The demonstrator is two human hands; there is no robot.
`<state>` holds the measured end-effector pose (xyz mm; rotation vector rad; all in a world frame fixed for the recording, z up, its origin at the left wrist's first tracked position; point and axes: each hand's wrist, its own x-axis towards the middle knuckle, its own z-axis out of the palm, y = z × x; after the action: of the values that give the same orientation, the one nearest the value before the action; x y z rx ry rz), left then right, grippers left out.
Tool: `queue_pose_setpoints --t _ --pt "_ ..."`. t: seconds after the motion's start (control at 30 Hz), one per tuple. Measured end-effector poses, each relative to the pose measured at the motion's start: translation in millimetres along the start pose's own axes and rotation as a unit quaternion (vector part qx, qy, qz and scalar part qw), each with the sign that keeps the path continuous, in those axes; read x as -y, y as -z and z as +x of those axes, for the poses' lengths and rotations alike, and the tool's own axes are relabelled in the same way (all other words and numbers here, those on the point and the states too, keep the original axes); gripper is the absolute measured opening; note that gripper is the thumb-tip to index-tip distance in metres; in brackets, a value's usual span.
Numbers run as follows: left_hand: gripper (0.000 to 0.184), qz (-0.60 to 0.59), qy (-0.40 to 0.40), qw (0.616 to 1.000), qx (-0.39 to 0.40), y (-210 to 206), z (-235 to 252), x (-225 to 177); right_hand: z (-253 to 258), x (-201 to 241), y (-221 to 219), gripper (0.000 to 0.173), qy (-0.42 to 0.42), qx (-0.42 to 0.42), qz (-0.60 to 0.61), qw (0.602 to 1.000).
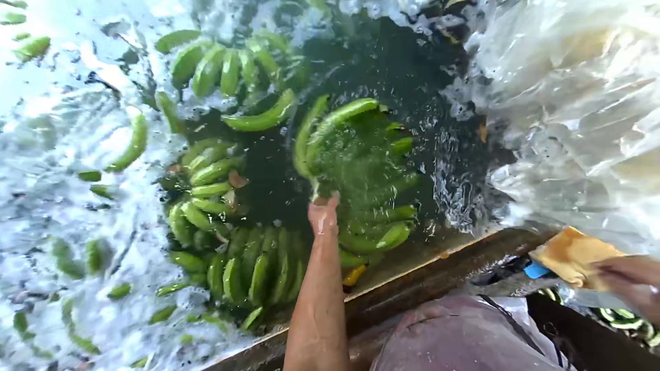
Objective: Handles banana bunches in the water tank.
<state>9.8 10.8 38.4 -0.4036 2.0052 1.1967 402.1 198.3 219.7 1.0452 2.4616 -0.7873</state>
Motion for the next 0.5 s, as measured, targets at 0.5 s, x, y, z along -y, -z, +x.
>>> queue_pose_setpoints --t 0.5 --pt "0.068 -0.239 0.144 0.957 0.077 49.7 -30.1 58.5 14.2 3.1 -119.5 0.022 0.087 -0.049 -0.087 0.991"
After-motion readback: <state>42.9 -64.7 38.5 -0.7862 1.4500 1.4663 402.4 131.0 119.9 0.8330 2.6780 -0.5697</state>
